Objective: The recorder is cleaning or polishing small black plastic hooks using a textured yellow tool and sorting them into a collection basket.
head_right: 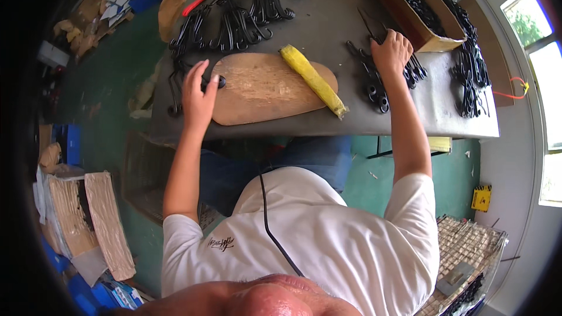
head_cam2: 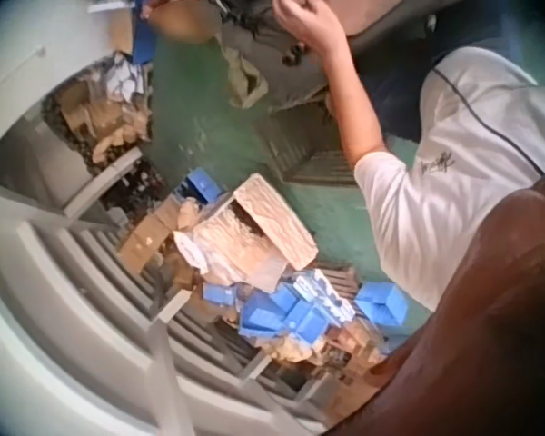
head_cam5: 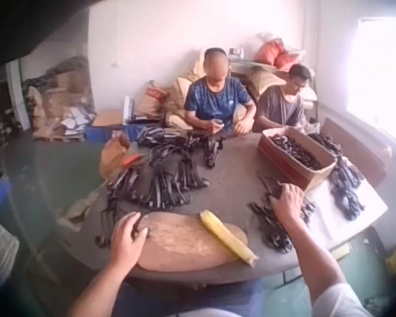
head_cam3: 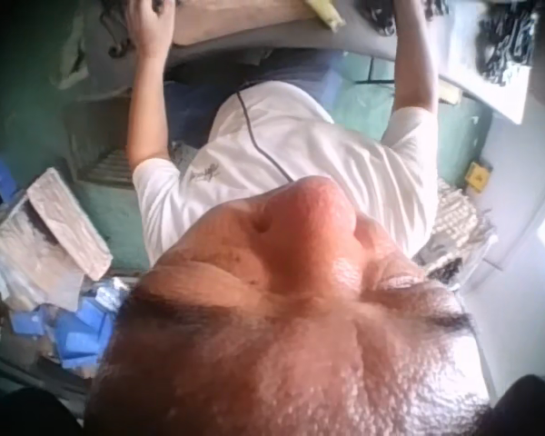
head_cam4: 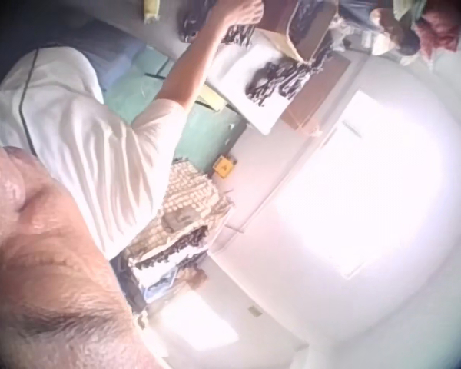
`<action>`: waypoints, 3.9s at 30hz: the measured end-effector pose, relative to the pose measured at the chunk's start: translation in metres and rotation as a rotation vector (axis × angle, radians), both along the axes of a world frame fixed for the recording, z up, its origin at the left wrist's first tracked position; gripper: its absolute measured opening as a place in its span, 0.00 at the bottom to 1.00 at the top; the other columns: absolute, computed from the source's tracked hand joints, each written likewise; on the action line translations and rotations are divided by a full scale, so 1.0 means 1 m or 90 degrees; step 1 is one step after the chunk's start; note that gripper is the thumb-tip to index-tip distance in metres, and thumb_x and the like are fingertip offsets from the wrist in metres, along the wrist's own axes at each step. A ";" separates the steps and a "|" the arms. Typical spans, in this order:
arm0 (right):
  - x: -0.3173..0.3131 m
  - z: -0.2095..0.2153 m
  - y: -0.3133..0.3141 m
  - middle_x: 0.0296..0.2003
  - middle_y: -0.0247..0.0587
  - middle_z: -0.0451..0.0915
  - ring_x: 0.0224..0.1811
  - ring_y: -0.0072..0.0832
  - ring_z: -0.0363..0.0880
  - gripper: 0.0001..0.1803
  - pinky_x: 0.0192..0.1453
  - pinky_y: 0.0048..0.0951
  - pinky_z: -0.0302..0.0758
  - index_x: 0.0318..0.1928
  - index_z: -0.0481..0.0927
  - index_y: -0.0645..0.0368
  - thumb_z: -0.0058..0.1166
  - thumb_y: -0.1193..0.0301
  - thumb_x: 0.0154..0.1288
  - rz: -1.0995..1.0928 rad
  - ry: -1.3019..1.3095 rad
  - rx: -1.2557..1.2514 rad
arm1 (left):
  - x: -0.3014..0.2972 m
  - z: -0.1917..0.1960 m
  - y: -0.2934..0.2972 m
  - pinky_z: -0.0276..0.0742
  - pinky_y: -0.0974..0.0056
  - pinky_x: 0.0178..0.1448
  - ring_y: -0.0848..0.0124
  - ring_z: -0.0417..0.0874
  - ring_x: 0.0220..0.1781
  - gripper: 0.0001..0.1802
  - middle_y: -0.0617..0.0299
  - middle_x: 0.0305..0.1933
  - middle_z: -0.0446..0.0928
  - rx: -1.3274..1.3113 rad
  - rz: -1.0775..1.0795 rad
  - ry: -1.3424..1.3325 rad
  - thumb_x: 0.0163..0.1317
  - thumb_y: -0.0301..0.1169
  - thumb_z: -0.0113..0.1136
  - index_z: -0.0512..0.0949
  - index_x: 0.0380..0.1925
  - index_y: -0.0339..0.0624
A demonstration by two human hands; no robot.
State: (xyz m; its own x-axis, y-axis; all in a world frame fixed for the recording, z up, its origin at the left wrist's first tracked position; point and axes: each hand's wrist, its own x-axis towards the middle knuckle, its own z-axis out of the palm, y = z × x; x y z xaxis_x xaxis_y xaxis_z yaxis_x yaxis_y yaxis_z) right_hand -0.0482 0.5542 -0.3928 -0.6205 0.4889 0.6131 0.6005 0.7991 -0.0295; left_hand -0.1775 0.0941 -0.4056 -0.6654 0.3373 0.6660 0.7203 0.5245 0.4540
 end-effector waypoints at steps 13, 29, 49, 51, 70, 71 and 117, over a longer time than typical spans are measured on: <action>0.040 -0.011 -0.183 0.50 0.48 0.75 0.54 0.46 0.74 0.37 0.58 0.46 0.70 0.65 0.72 0.57 0.66 0.53 0.59 0.328 -0.053 -0.157 | 0.031 0.045 0.091 0.73 0.73 0.50 0.79 0.80 0.43 0.17 0.63 0.42 0.85 0.468 -0.358 -0.593 0.77 0.38 0.52 0.81 0.49 0.35; 0.057 0.008 -0.180 0.38 0.42 0.81 0.36 0.27 0.80 0.32 0.39 0.27 0.75 0.74 0.59 0.60 0.50 0.63 0.76 0.369 0.120 -1.115 | 0.008 0.063 0.083 0.77 0.70 0.45 0.76 0.85 0.39 0.16 0.61 0.36 0.85 0.022 -0.168 -0.285 0.73 0.40 0.60 0.81 0.46 0.36; 0.070 0.043 -0.205 0.39 0.41 0.81 0.38 0.23 0.79 0.38 0.47 0.26 0.77 0.79 0.54 0.48 0.50 0.73 0.72 0.405 0.108 -0.825 | 0.049 0.070 0.088 0.79 0.71 0.38 0.82 0.82 0.35 0.08 0.67 0.35 0.80 0.301 -0.261 -0.379 0.70 0.31 0.62 0.77 0.43 0.39; 0.078 0.075 -0.209 0.41 0.43 0.82 0.36 0.24 0.80 0.39 0.43 0.25 0.78 0.79 0.52 0.50 0.50 0.74 0.72 0.401 0.106 -0.784 | 0.052 0.069 0.092 0.79 0.71 0.36 0.79 0.83 0.31 0.11 0.65 0.33 0.80 0.240 -0.244 -0.357 0.68 0.32 0.66 0.75 0.40 0.38; 0.051 0.029 -0.190 0.50 0.61 0.82 0.50 0.53 0.83 0.35 0.54 0.43 0.78 0.76 0.60 0.41 0.53 0.64 0.71 0.399 0.002 -0.601 | 0.053 0.072 0.106 0.75 0.70 0.32 0.79 0.78 0.27 0.09 0.64 0.29 0.80 0.231 -0.194 -0.222 0.67 0.31 0.64 0.76 0.41 0.39; 0.046 0.024 -0.187 0.50 0.61 0.82 0.50 0.53 0.83 0.35 0.54 0.43 0.78 0.76 0.60 0.41 0.53 0.64 0.71 0.378 0.014 -0.595 | 0.040 0.067 0.093 0.75 0.71 0.35 0.78 0.77 0.29 0.11 0.62 0.34 0.82 0.239 -0.158 -0.299 0.71 0.33 0.59 0.74 0.47 0.39; 0.062 0.017 -0.013 0.69 0.47 0.69 0.75 0.40 0.61 0.29 0.74 0.44 0.61 0.48 0.86 0.65 0.59 0.51 0.59 0.177 -0.299 -0.114 | -0.042 -0.024 -0.051 0.61 0.45 0.73 0.52 0.69 0.70 0.19 0.54 0.64 0.76 -0.338 -0.039 0.054 0.70 0.43 0.56 0.83 0.54 0.47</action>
